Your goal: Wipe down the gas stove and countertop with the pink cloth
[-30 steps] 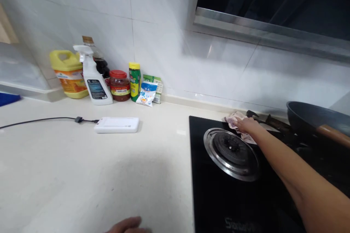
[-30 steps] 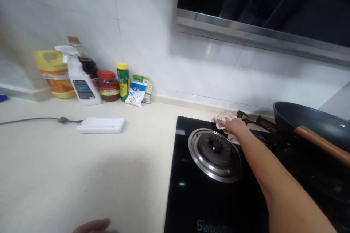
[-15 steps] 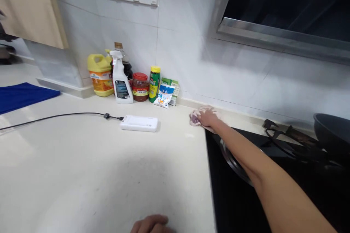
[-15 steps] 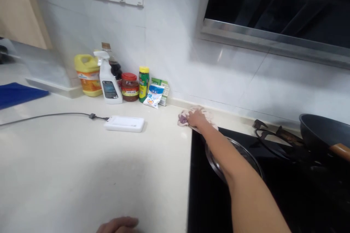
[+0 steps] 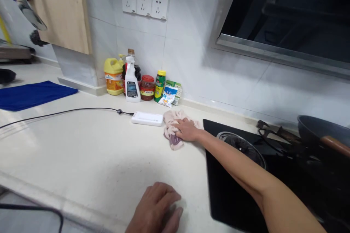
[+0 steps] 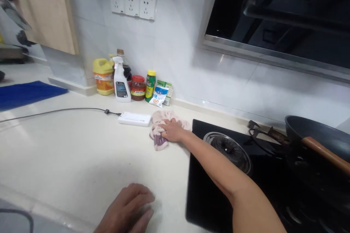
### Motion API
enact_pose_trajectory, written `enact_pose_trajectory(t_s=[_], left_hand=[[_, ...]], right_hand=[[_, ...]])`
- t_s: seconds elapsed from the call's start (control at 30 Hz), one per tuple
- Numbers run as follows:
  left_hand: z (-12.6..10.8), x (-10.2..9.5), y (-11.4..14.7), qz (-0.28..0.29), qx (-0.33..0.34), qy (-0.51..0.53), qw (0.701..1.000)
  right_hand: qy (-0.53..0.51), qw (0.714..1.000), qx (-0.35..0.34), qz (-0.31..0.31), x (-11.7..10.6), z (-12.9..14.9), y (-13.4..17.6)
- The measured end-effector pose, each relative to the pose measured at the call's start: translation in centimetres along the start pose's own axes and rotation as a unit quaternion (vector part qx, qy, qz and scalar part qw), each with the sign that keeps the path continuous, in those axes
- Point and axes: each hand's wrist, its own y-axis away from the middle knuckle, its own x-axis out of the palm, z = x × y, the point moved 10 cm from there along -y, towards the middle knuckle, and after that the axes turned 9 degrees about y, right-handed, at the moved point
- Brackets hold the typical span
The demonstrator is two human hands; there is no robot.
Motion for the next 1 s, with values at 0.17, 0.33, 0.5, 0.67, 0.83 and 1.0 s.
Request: enact_pose_trajectory(t_s=[0.17,0.33,0.5,0.67,0.83,1.0], left_hand=[[0.0,-2.5,0.3,-0.087,-0.029,-0.02,0.996],[0.5,-4.3,0.7,-0.166,-0.051,-0.047,0.984],[1.6,-4.9,1.5,-0.204,-0.102,-0.018,0.974],[2.0,-4.6,1.4,-0.192,-0.138,0.036,0.971],[2.1,-4.3,1.7,-0.204,-0.167,0.049,0.963],[1.8,-3.4,1.8,-0.187,-0.128,0.016,0.974]], right_hand=[[-0.052,0.992,-0.101,-0.048,-0.7,6.8,8.6],[-0.127,0.979,-0.134,-0.082,-0.5,10.9,16.1],[-0.384,0.916,-0.106,-0.033,-1.5,9.8,17.9],[-0.454,0.89,0.022,-0.044,-3.5,-0.6,14.2],[-0.172,0.946,0.214,-0.172,-5.7,-12.2,12.7],[-0.06,0.995,0.077,-0.025,0.2,-9.0,9.5]])
